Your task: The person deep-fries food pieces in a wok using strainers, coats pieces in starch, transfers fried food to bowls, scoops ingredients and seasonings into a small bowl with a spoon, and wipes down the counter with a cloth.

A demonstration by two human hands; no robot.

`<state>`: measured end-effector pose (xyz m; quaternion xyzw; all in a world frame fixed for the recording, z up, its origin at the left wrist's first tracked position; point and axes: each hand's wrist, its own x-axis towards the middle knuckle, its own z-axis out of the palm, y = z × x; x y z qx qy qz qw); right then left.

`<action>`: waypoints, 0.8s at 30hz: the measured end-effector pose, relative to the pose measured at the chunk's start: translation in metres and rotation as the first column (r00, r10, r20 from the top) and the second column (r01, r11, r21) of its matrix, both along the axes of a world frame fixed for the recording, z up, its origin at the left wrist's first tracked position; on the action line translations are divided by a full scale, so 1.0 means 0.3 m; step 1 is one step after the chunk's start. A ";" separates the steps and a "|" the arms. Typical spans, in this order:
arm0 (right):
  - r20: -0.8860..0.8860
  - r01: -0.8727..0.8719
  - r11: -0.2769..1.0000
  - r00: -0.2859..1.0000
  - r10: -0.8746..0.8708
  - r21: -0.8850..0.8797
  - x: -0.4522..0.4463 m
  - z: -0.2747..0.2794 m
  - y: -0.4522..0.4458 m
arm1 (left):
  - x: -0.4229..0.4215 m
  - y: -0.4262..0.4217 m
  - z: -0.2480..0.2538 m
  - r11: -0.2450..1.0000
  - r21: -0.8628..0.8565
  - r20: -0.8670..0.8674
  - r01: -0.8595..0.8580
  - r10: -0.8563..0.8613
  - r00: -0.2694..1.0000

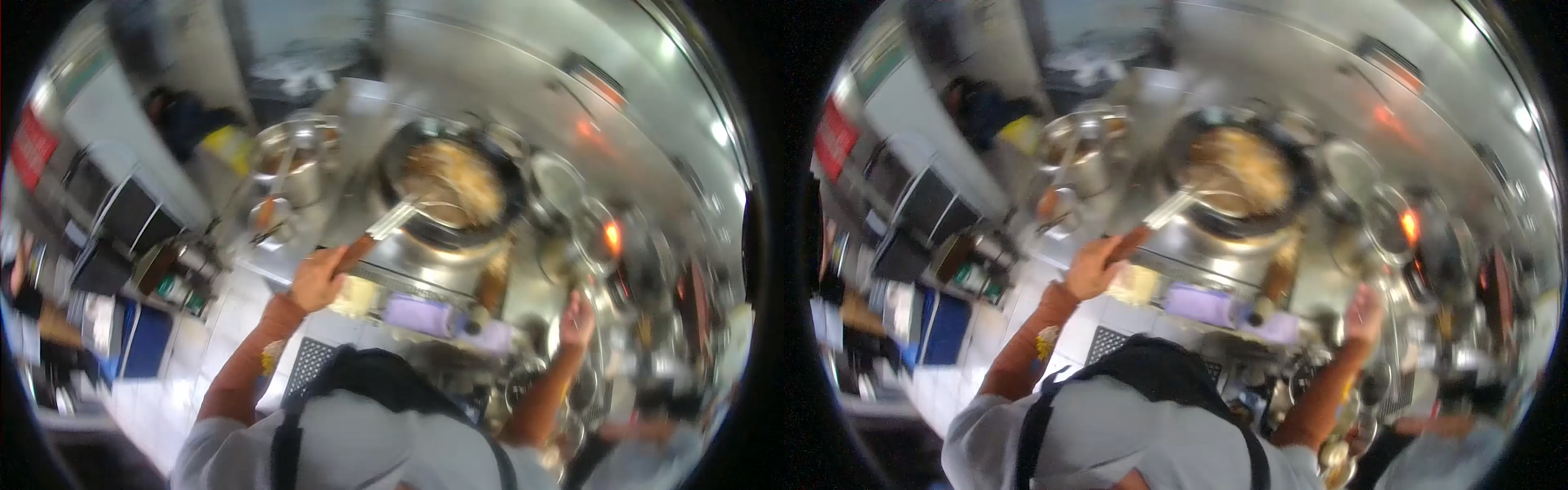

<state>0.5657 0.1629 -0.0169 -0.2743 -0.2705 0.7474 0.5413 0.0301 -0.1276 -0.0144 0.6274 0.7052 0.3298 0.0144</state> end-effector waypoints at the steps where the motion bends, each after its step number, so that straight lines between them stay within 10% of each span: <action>1: -0.069 0.059 0.996 0.996 -0.064 -0.072 0.022 -0.067 0.004 | 0.000 -0.024 0.010 1.000 0.019 -0.022 -0.023 0.023 0.999; 3: -0.302 0.296 0.859 0.847 -0.438 -0.417 -0.190 0.007 -0.102 | 0.012 -0.087 0.042 0.993 0.077 0.034 -0.085 0.082 0.996; 5: -0.423 0.032 0.937 0.887 -0.187 -0.347 -0.206 -0.221 -0.102 | -0.003 -0.164 0.017 0.986 0.126 0.045 -0.108 0.104 0.994; 7: -0.099 -0.105 0.992 0.990 0.098 -0.067 -0.499 -0.172 -0.205 | 0.002 -0.232 0.066 0.975 0.144 0.110 -0.168 0.153 0.982; 9: -0.179 -0.484 0.860 0.871 0.457 -0.161 -0.879 0.037 -0.371 | -0.002 -0.299 0.070 0.971 0.074 0.183 -0.227 0.210 0.960; 14: 0.216 -0.758 0.653 0.637 0.740 -0.001 -1.683 0.112 -0.556 | -0.002 -0.351 0.021 0.963 0.130 0.407 -0.235 0.164 0.899; 15: 0.399 -0.732 0.660 0.562 0.724 -0.168 -1.809 0.181 -0.601 | -0.007 -0.355 0.012 0.973 0.128 0.347 -0.190 0.136 0.928; 17: 0.216 -0.809 0.460 0.408 0.887 -0.365 -2.069 0.081 -0.606 | 0.012 -0.353 0.016 0.991 0.053 0.396 -0.125 0.094 0.913; 19: 0.128 -0.710 0.596 0.597 0.792 -0.374 -2.183 0.093 -0.653 | 0.027 -0.348 0.026 1.000 0.002 0.415 -0.027 0.024 0.909; 21: 0.399 -0.532 0.842 0.756 0.518 -0.084 -2.226 0.122 -0.649 | 0.016 -0.336 0.034 0.999 -0.038 0.439 0.035 -0.015 0.898; 24: 0.110 -0.562 0.816 0.810 0.577 -0.136 -2.103 0.215 -0.572 | 0.048 -0.304 0.031 0.985 -0.081 0.491 0.153 -0.095 0.866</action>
